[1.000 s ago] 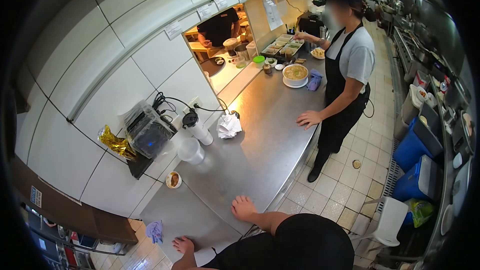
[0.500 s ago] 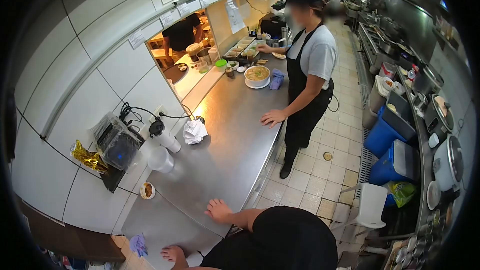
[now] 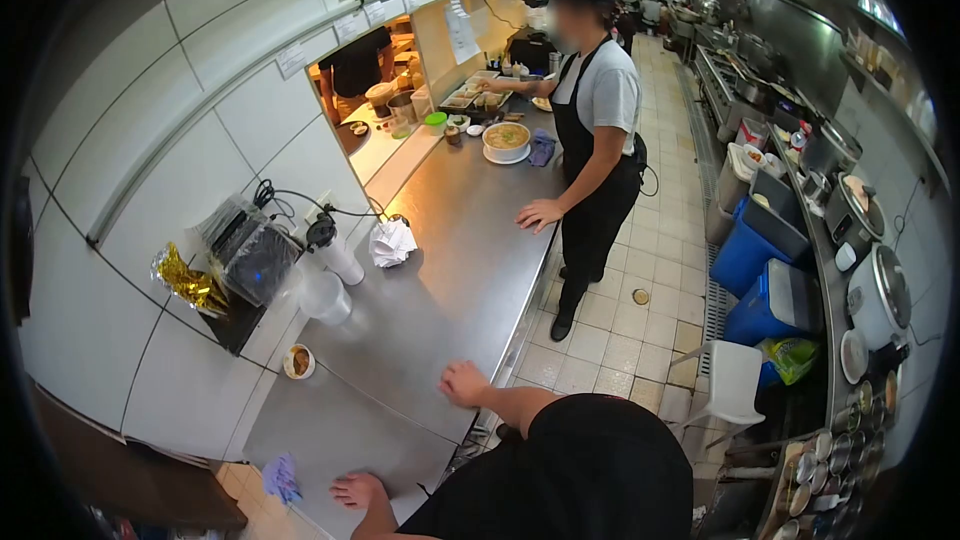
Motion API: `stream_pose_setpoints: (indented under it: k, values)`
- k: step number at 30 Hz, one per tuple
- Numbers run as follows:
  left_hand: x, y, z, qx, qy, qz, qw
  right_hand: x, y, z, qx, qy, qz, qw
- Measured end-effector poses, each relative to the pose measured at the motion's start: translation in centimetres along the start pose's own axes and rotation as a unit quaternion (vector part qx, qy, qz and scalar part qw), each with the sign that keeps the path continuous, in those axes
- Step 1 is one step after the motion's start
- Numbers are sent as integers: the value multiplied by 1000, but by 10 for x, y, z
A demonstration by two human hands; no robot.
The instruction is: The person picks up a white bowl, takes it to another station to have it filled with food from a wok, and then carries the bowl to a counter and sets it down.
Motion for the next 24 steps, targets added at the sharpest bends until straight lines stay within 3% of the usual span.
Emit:
stream_pose_setpoints:
  k: [7,9,12,24]
  values:
    - [-7,4,1,-11,-6,10,1000,-34,86,-16,242,122,122,955]
    - [-12,4,0,-11,-1,2,1000,-48,101,-26,305,206,122,922]
    - [-11,7,2,-12,3,5,1000,-57,117,-38,372,216,92,898]
    - [8,25,-2,-90,-45,15,995,-60,118,-45,354,228,130,898]
Point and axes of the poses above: each hand's wrist, its own z-axis away from the middle knuckle, its own x-axis out of the palm, y = z × x, the point moved 3 cm from there along -z, towards the middle knuckle, and after that the axes turned 2 degrees about z, right-handed, at the moved point
